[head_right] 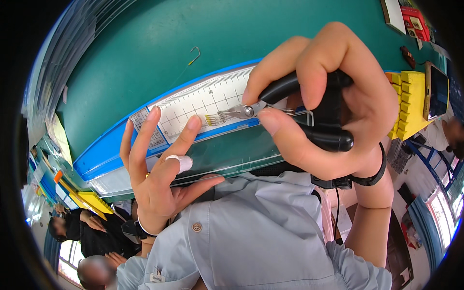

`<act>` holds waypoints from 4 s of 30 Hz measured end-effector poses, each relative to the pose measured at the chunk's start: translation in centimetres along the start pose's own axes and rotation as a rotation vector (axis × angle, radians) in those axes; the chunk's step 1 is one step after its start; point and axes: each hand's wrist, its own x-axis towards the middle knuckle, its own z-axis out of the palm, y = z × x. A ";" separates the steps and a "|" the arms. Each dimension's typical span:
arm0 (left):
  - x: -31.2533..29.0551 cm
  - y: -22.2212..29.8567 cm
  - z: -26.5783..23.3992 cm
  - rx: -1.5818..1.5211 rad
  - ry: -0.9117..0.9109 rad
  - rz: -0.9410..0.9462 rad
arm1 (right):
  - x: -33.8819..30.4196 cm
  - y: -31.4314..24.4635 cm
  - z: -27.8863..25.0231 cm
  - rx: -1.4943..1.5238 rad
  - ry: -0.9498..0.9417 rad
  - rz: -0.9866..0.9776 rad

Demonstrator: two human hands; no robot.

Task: Cutting and positioning small electronic components on a measurement guide.

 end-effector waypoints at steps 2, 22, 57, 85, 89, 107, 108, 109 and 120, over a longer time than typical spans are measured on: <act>0.0 0.0 0.0 0.000 0.005 -0.001 | 0.1 0.1 -0.1 -0.012 -0.024 -0.017; -0.1 0.0 0.0 -0.015 -0.011 -0.002 | 0.5 0.5 -0.7 -0.048 -0.122 -0.094; -0.1 0.0 -0.1 -0.020 0.032 -0.002 | -0.1 0.1 -0.1 -0.043 -0.057 -0.052; 0.5 -1.5 -1.0 -0.552 0.384 0.031 | -0.9 -0.3 0.0 0.101 0.008 0.009; 2.0 -0.7 -0.5 -0.336 0.404 -0.240 | -2.2 -0.2 -0.9 0.175 0.131 0.214; 5.8 2.7 -1.0 -0.138 0.403 -0.162 | -4.4 -0.6 -3.5 0.268 0.121 0.297; 5.8 2.8 -1.1 -0.078 0.421 -0.205 | -4.6 -0.7 -3.7 0.268 0.125 0.295; 5.7 2.5 -0.9 -0.078 0.420 -0.201 | -4.9 -0.7 -4.0 0.252 0.149 0.303; 6.5 3.9 0.3 -0.244 0.323 -0.067 | -4.5 -0.1 -2.5 0.345 0.138 0.181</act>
